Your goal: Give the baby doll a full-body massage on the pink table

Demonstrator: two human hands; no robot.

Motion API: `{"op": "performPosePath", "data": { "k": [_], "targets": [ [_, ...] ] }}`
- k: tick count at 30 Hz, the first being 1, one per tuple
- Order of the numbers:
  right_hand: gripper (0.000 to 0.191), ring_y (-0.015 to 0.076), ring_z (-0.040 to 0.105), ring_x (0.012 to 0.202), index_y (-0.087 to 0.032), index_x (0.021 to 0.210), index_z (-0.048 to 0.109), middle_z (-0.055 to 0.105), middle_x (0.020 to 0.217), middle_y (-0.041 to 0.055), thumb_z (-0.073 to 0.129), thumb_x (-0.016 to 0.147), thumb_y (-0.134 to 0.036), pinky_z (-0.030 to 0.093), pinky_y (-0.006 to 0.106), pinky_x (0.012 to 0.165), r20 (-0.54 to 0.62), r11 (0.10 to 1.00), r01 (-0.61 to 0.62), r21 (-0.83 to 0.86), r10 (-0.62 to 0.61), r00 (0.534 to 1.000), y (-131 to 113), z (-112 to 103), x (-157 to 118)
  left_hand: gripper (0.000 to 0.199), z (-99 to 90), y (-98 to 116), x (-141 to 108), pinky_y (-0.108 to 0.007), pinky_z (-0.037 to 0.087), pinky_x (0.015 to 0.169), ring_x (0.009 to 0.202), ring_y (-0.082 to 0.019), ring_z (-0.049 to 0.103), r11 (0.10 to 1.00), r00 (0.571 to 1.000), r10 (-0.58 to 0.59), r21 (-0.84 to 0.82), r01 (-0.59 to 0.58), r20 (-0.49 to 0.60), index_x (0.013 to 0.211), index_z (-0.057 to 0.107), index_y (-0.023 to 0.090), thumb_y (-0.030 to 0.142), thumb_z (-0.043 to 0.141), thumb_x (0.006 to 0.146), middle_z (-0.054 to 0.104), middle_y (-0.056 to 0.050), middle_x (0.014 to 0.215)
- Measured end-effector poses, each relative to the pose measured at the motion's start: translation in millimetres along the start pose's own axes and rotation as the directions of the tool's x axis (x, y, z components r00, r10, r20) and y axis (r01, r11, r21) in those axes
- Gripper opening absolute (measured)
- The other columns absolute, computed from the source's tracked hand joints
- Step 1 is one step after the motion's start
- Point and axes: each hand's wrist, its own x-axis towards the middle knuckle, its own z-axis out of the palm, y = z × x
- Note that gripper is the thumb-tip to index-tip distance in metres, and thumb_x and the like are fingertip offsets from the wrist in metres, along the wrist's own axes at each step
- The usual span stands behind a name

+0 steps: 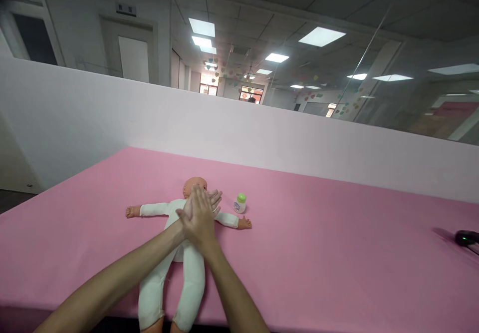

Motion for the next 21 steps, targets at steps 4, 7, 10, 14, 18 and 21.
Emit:
{"op": "performPosePath", "data": {
  "k": [4, 7, 10, 14, 18, 21],
  "targets": [
    [0.075, 0.0256, 0.014, 0.159, -0.015, 0.164, 0.023, 0.020, 0.171, 0.0108, 0.028, 0.105, -0.061, 0.021, 0.054, 0.128, -0.021, 0.966, -0.224, 0.128, 0.229, 0.973, 19, -12, 8, 0.082, 1.8, 18, -8, -0.046, 0.028, 0.126, 0.155, -0.028, 0.029, 0.993, 0.991, -0.096, -0.061, 0.101, 0.092, 0.153, 0.049, 0.019, 0.075, 0.029, 0.098, 0.042, -0.012, 0.163],
    [0.075, 0.0245, 0.008, 0.160, -0.017, 0.167, 0.005, 0.008, 0.173, 0.0101, 0.026, 0.107, -0.057, 0.024, 0.054, 0.127, -0.024, 0.956, -0.235, 0.175, 0.242, 0.970, 11, -2, -13, 0.079, 6.3, 21, -10, -0.039, 0.020, 0.128, 0.156, -0.024, 0.025, 0.995, 0.998, -0.041, -0.088, 0.045, 0.049, 0.154, 0.048, 0.018, 0.072, 0.025, 0.100, 0.040, -0.011, 0.164],
    [0.079, 0.0286, 0.004, 0.160, -0.019, 0.167, 0.008, 0.010, 0.173, 0.0095, 0.031, 0.105, -0.061, 0.017, 0.059, 0.128, -0.028, 0.996, -0.066, 0.064, 0.068, 0.997, -9, 6, -22, 0.074, 13.4, 3, -15, -0.039, 0.013, 0.130, 0.159, -0.021, 0.015, 0.990, 0.994, 0.087, -0.104, -0.094, -0.066, 0.160, 0.039, 0.026, 0.068, 0.023, 0.101, 0.035, -0.004, 0.167],
    [0.076, 0.0293, 0.013, 0.159, -0.020, 0.163, 0.031, 0.026, 0.170, 0.0090, 0.036, 0.102, -0.065, 0.014, 0.059, 0.128, -0.035, 0.999, -0.049, -0.017, 0.049, 0.998, -10, -7, -1, 0.071, 15.1, -5, -30, -0.049, 0.025, 0.126, 0.155, -0.028, 0.027, 0.993, 0.998, 0.026, -0.111, -0.032, -0.053, 0.154, 0.048, 0.029, 0.068, 0.021, 0.102, 0.046, -0.005, 0.160],
    [0.070, 0.0265, 0.012, 0.160, -0.017, 0.164, 0.024, 0.023, 0.171, 0.0109, 0.030, 0.107, -0.057, 0.016, 0.058, 0.129, -0.100, 0.978, -0.201, 0.050, 0.205, 0.974, 1, -10, 0, 0.066, 13.0, 13, -39, -0.048, 0.032, 0.123, 0.149, -0.033, 0.039, 0.984, 0.985, -0.137, -0.100, 0.147, 0.105, 0.143, 0.059, 0.016, 0.063, 0.038, 0.102, 0.055, -0.015, 0.152],
    [0.067, 0.0262, 0.007, 0.160, -0.018, 0.166, 0.010, 0.014, 0.173, 0.0106, 0.023, 0.109, -0.049, 0.015, 0.059, 0.128, -0.123, 0.989, -0.135, 0.052, 0.141, 0.982, -9, 4, -21, 0.072, 21.8, 2, -43, -0.043, 0.023, 0.127, 0.155, -0.027, 0.027, 0.989, 0.994, 0.106, -0.104, -0.105, -0.001, 0.151, 0.052, 0.016, 0.066, 0.034, 0.101, 0.047, -0.013, 0.159]
  ]
}}
